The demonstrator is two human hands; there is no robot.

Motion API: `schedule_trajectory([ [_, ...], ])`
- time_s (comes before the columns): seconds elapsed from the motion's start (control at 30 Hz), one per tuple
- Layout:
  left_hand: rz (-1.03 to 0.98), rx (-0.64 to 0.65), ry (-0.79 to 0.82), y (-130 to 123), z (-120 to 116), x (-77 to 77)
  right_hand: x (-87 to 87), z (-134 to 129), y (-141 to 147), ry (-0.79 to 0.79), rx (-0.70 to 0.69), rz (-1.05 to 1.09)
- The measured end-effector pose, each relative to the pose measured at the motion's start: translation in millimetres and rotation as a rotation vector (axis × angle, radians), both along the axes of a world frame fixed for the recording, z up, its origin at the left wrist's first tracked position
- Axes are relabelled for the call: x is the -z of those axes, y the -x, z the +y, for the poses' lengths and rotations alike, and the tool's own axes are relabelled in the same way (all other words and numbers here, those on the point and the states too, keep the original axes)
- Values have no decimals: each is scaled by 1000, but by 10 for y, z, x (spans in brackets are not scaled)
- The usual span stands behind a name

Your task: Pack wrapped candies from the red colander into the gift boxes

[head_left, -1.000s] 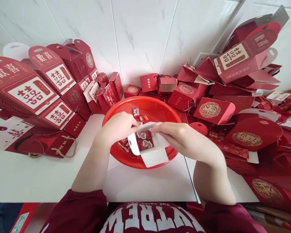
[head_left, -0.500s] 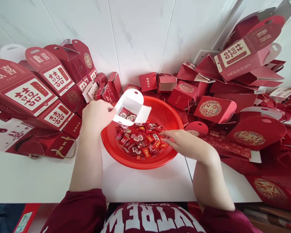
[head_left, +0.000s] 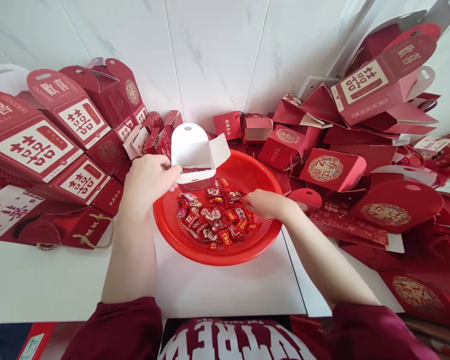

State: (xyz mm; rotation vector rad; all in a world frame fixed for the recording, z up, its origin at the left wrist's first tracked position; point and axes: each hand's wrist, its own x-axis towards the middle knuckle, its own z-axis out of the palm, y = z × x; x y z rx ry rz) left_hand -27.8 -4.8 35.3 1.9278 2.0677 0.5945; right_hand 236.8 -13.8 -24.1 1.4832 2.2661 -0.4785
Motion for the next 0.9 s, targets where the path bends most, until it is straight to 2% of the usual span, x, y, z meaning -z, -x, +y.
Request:
schedule_trajectory([
  [0.17,145,13,-3,-29,-40,-37,204,189,219,54,41,-122],
  [0.27,232,31,93,-32,-34,-21,291,228,284,112,8,-107],
  [0.37,317,90,224,-16,13,54,306,240,262,114,-28,-3],
  [0.47,344,235,277,9,84,164,187,202,155,91,-71,164],
  [0.53,321,284,271,30,129,234,51,129,63,105,-97,351],
  [0.7,284,340,134,115,223,364,-197,-185,-75,334,-76,1148],
  [0.8,283,410,38,173,270,416,-252,-366,-79,385,-47,1287],
  [0.9,271,417,91,204,281,422,-338,-498,-113,371,-15,1313],
])
